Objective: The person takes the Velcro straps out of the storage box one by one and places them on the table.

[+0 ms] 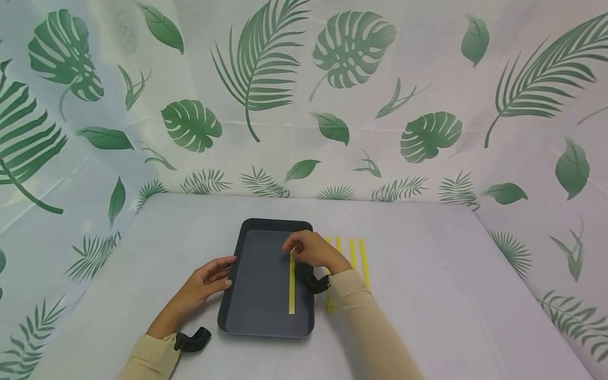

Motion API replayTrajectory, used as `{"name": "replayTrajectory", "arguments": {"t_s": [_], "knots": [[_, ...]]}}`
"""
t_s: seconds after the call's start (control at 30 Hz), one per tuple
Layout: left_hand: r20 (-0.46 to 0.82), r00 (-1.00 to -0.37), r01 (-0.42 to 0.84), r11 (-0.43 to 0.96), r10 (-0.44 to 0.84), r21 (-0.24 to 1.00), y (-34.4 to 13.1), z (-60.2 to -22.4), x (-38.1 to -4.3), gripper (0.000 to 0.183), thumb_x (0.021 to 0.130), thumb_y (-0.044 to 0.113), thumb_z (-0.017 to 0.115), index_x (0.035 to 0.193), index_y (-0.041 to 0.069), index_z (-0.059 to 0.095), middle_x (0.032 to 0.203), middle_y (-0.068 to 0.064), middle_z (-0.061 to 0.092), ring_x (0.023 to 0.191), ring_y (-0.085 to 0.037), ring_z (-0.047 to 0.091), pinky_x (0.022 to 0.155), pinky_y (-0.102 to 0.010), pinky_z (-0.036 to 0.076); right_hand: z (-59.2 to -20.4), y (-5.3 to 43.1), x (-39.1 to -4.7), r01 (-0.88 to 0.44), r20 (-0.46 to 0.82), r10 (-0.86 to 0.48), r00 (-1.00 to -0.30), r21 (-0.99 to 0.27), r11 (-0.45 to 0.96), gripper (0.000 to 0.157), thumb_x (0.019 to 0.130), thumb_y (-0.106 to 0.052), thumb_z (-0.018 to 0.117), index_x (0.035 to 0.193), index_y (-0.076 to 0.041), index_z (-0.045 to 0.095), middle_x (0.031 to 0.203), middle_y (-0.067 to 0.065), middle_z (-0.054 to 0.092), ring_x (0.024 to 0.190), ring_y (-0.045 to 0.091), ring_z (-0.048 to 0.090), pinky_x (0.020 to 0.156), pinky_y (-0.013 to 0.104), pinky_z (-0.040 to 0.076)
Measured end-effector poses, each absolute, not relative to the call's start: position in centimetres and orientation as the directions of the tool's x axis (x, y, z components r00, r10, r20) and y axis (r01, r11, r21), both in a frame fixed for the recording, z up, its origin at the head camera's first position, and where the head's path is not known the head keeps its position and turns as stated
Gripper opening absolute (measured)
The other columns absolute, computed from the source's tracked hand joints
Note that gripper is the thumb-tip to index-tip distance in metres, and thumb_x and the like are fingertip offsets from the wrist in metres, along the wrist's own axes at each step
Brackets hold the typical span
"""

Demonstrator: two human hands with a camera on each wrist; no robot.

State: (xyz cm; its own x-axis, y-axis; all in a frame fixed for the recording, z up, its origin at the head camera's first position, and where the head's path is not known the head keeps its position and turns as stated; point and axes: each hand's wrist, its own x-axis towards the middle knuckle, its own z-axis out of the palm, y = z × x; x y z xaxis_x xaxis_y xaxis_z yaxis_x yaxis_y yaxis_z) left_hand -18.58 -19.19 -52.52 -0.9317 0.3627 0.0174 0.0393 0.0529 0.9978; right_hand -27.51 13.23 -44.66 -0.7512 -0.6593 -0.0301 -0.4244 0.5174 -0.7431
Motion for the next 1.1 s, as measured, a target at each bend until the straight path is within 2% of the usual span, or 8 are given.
{"name": "replayTrajectory", "arguments": {"t_s": [0.17,0.37,0.53,0.77,1.1], "knots": [[0.014,-0.928,0.035,0.050,0.373,0.998,-19.1,-52.5,-18.5,0.063,0.106,0.010,0.067,0.160,-0.009,0.042,0.165,-0.032,0.040,0.152,-0.052,0.040,0.106,-0.024,0.051,-44.5,12.4,-28.0,-0.374,-0.122,-0.647,-0.753,-0.729,0.573,0.025,0.091,0.021,0.066,0.110,0.007,0.073,0.112,0.018,0.074,0.103,0.030,0.073,0.086,0.037,0.062],[0.003,-0.929,0.026,0.058,0.370,0.998,-19.2,-52.6,-18.7,0.064,0.105,0.010,0.068,0.161,-0.008,0.042,0.166,-0.031,0.040,0.152,-0.051,0.040,0.105,-0.024,0.051,-44.4,11.5,-28.4,-0.356,-0.182,-0.609,-0.772,-0.670,0.652,0.040,0.079,0.031,0.058,0.102,0.002,0.076,0.101,0.009,0.075,0.094,0.021,0.071,0.080,0.034,0.061],[0.009,-0.929,0.033,0.059,0.371,0.998,-19.3,-52.7,-18.7,0.063,0.105,0.010,0.068,0.160,-0.007,0.042,0.166,-0.030,0.040,0.152,-0.051,0.040,0.106,-0.024,0.051,-44.5,11.0,-28.4,-0.372,-0.184,-0.606,-0.774,-0.643,0.670,0.043,0.074,0.031,0.053,0.092,-0.001,0.075,0.091,0.006,0.075,0.084,0.016,0.067,0.073,0.031,0.056],[0.017,-0.929,0.037,0.048,0.370,0.998,-19.3,-52.6,-18.7,0.063,0.105,0.010,0.068,0.159,-0.010,0.042,0.165,-0.033,0.040,0.152,-0.052,0.040,0.107,-0.026,0.051,-44.7,10.5,-28.2,-0.380,-0.196,-0.574,-0.795,-0.576,0.724,0.042,0.074,0.031,0.057,0.087,-0.005,0.074,0.085,0.003,0.073,0.076,0.014,0.061,0.067,0.026,0.050],[0.004,-0.930,0.023,0.048,0.367,0.999,-19.2,-52.2,-18.6,0.063,0.105,0.009,0.067,0.159,-0.010,0.042,0.166,-0.032,0.039,0.153,-0.052,0.039,0.108,-0.027,0.051,-45.0,10.1,-28.2,-0.389,-0.210,-0.555,-0.805,-0.518,0.761,0.038,0.078,0.029,0.066,0.082,-0.009,0.072,0.084,-0.001,0.071,0.077,0.016,0.061,0.067,0.027,0.051]]}}
